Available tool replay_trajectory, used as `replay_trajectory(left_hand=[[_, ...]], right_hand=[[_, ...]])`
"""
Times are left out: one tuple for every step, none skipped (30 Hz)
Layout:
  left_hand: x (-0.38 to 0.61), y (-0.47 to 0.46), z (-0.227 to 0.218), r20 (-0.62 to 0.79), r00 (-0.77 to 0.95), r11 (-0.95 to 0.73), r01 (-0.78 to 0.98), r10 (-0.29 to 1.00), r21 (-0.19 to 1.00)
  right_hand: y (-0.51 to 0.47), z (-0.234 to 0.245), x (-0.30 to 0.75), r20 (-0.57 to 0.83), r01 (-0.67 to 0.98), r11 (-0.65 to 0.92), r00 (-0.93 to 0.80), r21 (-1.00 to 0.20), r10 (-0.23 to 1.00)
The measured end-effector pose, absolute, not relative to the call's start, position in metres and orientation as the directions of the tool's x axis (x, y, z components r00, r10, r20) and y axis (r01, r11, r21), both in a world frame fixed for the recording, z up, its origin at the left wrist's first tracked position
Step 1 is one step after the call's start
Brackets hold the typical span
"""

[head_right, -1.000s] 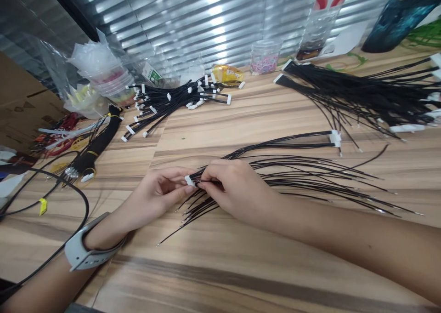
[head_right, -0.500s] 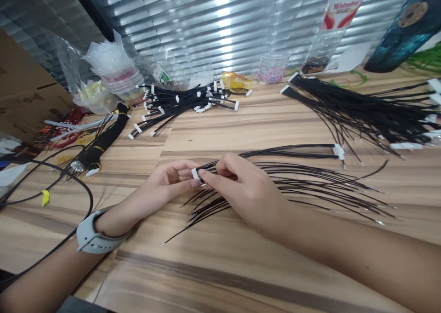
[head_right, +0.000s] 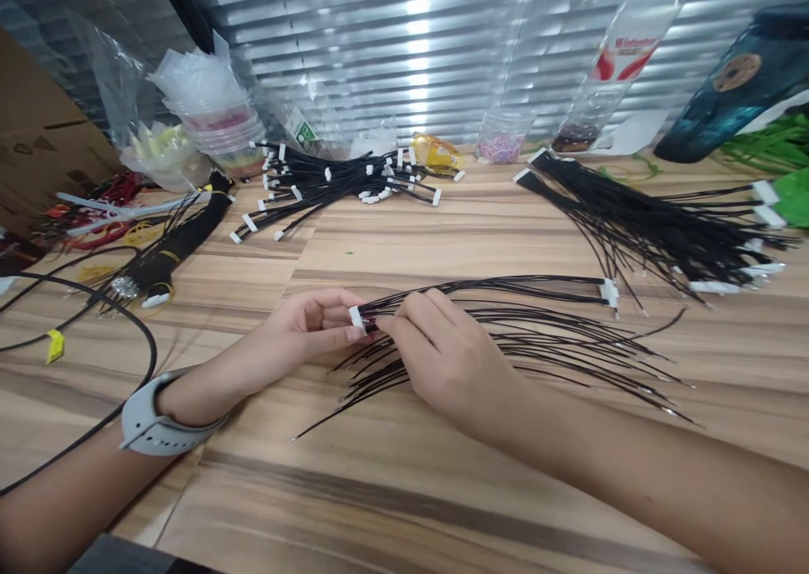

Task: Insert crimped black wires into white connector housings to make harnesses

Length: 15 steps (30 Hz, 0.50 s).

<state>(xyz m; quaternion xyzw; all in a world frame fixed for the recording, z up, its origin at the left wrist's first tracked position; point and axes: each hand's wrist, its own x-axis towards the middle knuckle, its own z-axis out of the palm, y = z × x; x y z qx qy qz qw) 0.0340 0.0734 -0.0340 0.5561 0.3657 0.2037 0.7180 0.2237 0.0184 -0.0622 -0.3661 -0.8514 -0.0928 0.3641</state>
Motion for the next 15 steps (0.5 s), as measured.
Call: replay_trajectory(left_hand=[[0.0341,0.0734,-0.0341,-0.3,0.649,0.302,0.113,0.699,0.947],[0.0342,0.0735,-0.0341,-0.303,0.647,0.307,0.111,0.7,0.945],[0.0342,0.0735,-0.0341,-0.309,0.642,0.312,0.113,0.702,0.943],[0.0342,0.0734,-0.0341,-0.315,0.636,0.313,0.119,0.704,0.942],[0.034,0.0733,-0.0341,-0.318,0.631,0.308,0.13,0.708,0.943],[0.0337,0.0732,-0.0341,-0.317,0.629,0.297,0.141,0.71,0.944],[0.0334,0.073,-0.0342,-0.316,0.629,0.286,0.152,0.71,0.946],[0.033,0.0729,-0.0344,-0.312,0.633,0.276,0.158,0.709,0.948],[0.0327,0.0728,-0.0346,-0.307,0.637,0.27,0.158,0.707,0.95],[0.0324,0.0727,-0.0349,-0.302,0.641,0.267,0.155,0.705,0.951],[0.0323,0.0728,-0.0351,-0.301,0.643,0.27,0.15,0.704,0.951],[0.0323,0.0728,-0.0352,-0.302,0.642,0.273,0.147,0.705,0.951],[0.0324,0.0729,-0.0353,-0.302,0.64,0.276,0.145,0.707,0.95],[0.0325,0.0731,-0.0354,-0.305,0.637,0.281,0.142,0.708,0.949],[0.0326,0.0733,-0.0354,-0.31,0.637,0.29,0.14,0.706,0.947]], right_hand=[[0.0191,-0.0619,0.2233,0.683,0.697,0.708,-0.462,-0.114,0.565],[0.0201,-0.0618,0.223,0.679,0.701,0.703,-0.459,-0.121,0.573],[0.021,-0.062,0.2228,0.675,0.699,0.703,-0.457,-0.13,0.58],[0.0217,-0.0624,0.2228,0.67,0.696,0.705,-0.457,-0.141,0.585],[0.0221,-0.0629,0.2228,0.667,0.688,0.709,-0.459,-0.152,0.587],[0.0222,-0.0632,0.2229,0.664,0.678,0.718,-0.464,-0.16,0.586],[0.0219,-0.0635,0.2229,0.665,0.664,0.73,-0.473,-0.163,0.579],[0.0213,-0.0635,0.223,0.666,0.65,0.742,-0.481,-0.165,0.57],[0.0207,-0.0634,0.223,0.67,0.635,0.754,-0.488,-0.167,0.56],[0.02,-0.0631,0.2229,0.675,0.622,0.764,-0.49,-0.174,0.552],[0.0195,-0.0627,0.2229,0.681,0.611,0.769,-0.484,-0.187,0.55],[0.0194,-0.0624,0.2228,0.686,0.601,0.771,-0.471,-0.211,0.555],[0.0195,-0.0621,0.2229,0.688,0.591,0.769,-0.455,-0.242,0.566],[0.02,-0.0618,0.2231,0.684,0.579,0.767,-0.443,-0.276,0.58],[0.0208,-0.0618,0.2234,0.68,0.566,0.767,-0.436,-0.303,0.59]])
